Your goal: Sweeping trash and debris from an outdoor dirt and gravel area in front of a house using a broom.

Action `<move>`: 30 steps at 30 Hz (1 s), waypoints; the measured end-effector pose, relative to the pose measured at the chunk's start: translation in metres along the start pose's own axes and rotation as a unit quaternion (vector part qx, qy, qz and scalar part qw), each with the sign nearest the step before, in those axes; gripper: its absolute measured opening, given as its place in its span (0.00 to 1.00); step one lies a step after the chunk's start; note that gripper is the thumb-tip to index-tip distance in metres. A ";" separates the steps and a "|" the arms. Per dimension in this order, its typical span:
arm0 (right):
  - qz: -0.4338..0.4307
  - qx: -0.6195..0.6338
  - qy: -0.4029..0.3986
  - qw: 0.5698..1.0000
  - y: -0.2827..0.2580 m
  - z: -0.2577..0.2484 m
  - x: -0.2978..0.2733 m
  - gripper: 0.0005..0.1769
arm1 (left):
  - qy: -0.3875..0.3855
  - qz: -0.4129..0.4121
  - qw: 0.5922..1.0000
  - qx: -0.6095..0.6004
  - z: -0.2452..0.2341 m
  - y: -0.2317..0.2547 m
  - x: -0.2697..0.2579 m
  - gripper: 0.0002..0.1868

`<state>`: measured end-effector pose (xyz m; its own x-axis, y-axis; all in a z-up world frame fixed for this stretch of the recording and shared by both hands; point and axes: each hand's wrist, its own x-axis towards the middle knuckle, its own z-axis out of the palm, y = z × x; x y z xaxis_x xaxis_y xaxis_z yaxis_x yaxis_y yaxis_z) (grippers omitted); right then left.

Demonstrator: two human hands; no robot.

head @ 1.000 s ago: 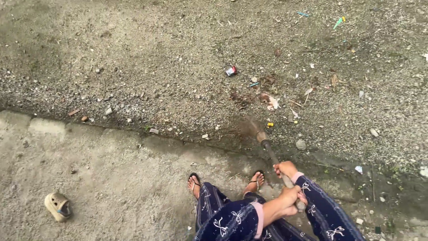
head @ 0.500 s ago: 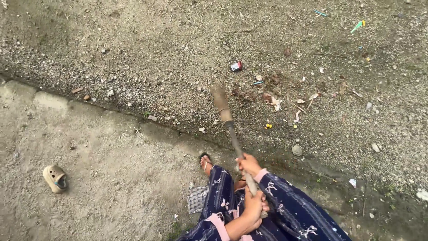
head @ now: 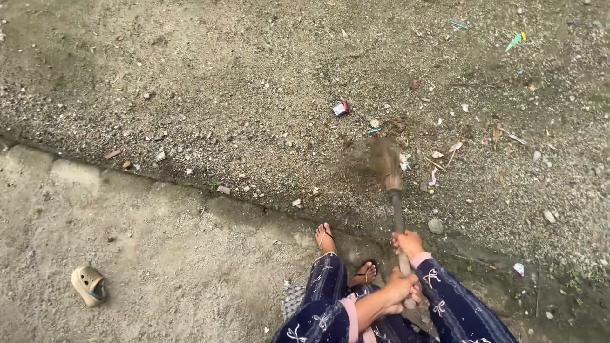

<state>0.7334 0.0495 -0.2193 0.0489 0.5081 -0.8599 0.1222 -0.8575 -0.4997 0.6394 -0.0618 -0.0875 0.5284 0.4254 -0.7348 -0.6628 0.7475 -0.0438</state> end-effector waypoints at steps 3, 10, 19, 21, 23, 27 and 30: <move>-0.036 0.007 0.061 0.997 -0.030 0.013 -0.015 0.04 | 0.003 0.002 0.996 0.092 0.001 0.033 -0.037 0.14; -0.051 0.023 0.028 0.998 -0.074 0.127 -0.070 0.08 | 0.058 0.071 0.992 0.084 -0.005 0.074 -0.140 0.22; 0.066 0.020 -0.289 0.955 -0.039 0.241 0.022 0.10 | 0.229 0.198 0.951 -0.056 -0.027 0.114 -0.074 0.19; 0.051 -0.004 -0.290 0.956 -0.028 0.206 0.067 0.11 | 0.205 0.183 0.960 -0.045 -0.026 0.115 -0.038 0.18; 0.039 -0.025 -0.286 0.957 -0.045 0.156 0.087 0.14 | 0.180 0.163 0.969 -0.032 -0.008 0.117 -0.006 0.18; -0.033 0.004 -0.056 0.998 -0.072 0.029 0.101 0.07 | 0.082 0.022 0.993 0.081 0.039 0.105 0.044 0.15; -0.071 0.028 0.050 0.996 -0.114 -0.034 0.102 0.05 | -0.017 0.015 0.993 0.115 0.068 0.116 0.076 0.15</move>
<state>0.7584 0.2025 -0.2465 0.1346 0.6273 -0.7670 0.0794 -0.7784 -0.6227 0.6384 0.0914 -0.1024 0.5299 0.4628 -0.7106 -0.5415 0.8296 0.1365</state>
